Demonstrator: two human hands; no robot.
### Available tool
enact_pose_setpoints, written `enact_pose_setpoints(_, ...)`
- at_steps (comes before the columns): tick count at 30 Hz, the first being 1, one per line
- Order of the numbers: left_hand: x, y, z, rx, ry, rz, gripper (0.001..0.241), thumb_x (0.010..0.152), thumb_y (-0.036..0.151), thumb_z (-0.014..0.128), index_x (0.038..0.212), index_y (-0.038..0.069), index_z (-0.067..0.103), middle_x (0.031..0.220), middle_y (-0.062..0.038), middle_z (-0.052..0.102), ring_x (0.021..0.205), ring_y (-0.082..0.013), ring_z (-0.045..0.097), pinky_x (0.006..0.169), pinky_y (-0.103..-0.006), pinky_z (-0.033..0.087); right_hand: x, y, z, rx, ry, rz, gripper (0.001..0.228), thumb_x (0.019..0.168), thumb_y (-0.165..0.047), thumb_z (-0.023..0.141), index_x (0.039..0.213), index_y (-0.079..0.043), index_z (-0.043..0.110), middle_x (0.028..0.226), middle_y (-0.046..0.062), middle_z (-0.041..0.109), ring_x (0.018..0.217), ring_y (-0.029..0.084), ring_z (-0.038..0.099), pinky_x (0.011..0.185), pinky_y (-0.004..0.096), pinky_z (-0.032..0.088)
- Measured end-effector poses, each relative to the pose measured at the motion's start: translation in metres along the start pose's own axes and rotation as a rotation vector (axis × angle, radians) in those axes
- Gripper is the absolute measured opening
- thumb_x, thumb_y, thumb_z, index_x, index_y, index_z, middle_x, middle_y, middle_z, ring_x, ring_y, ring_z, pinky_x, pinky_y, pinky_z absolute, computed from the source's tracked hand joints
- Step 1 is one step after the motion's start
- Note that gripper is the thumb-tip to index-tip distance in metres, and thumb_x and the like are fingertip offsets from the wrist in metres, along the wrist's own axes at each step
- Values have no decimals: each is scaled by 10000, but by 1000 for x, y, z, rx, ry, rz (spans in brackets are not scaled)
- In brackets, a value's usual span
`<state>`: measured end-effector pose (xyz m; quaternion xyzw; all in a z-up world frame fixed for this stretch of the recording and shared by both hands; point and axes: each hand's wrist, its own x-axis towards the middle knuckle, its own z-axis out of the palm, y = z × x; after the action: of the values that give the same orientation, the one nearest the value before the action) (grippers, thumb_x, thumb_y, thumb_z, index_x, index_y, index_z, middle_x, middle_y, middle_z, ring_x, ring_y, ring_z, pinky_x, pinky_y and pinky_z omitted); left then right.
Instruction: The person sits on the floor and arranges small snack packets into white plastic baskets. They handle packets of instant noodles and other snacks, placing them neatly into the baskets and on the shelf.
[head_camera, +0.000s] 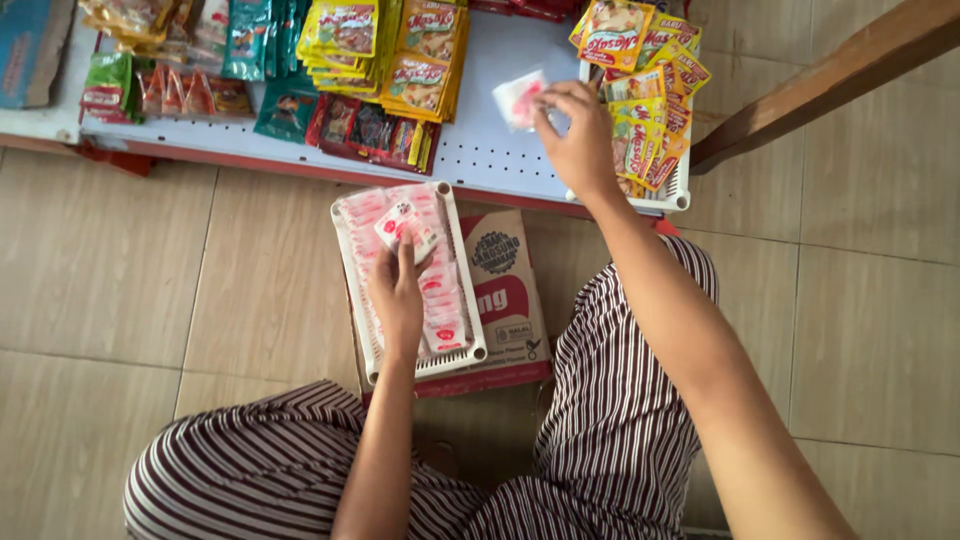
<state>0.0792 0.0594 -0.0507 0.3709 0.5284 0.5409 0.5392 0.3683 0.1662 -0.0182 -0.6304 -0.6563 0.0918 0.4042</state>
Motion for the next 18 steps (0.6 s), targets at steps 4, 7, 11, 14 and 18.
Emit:
enact_pose_setpoints(4,1,-6,0,-74,-15,40,221,1045,197,608,1004,-20,603,812,36,517,734,-28,505,762,-252,609,-21,-51,-6,262,-199,55,221,972,-102,760,1183,-41,739,1199,82,679,1051,176,710,921,305,604)
enact_pose_setpoints(7,0,-12,-1,-49,-1,109,172,1056,142,631,1079,-19,575,782,42,410,708,-34,421,750,-233,568,-30,-86,-16,461,-454,55,389,917,-87,778,1286,-53,658,1293,92,610,1146,203,682,1014,301,582)
enact_pose_setpoints(11,1,-15,-9,58,44,192,125,1044,66,632,1131,-18,600,815,22,456,732,-60,420,685,-239,433,-46,-124,-32,208,-667,-345,682,786,12,788,1431,-53,576,1377,143,561,1206,361,612,1018,394,497)
enact_pose_setpoints(14,-2,-10,-18,76,51,238,126,1034,31,643,1139,-24,601,897,4,526,792,-69,463,700,-246,429,-70,-152,-32,178,-583,-405,587,874,144,635,1408,-101,645,1400,85,588,1253,342,658,1043,388,539)
enact_pose_setpoints(18,-5,-4,-29,-275,-80,232,162,1060,52,589,1211,-5,587,1068,-21,651,975,-70,615,833,-230,519,-102,-183,-38,226,-537,-278,363,935,27,726,1267,-120,731,1284,37,676,1115,268,710,929,365,566)
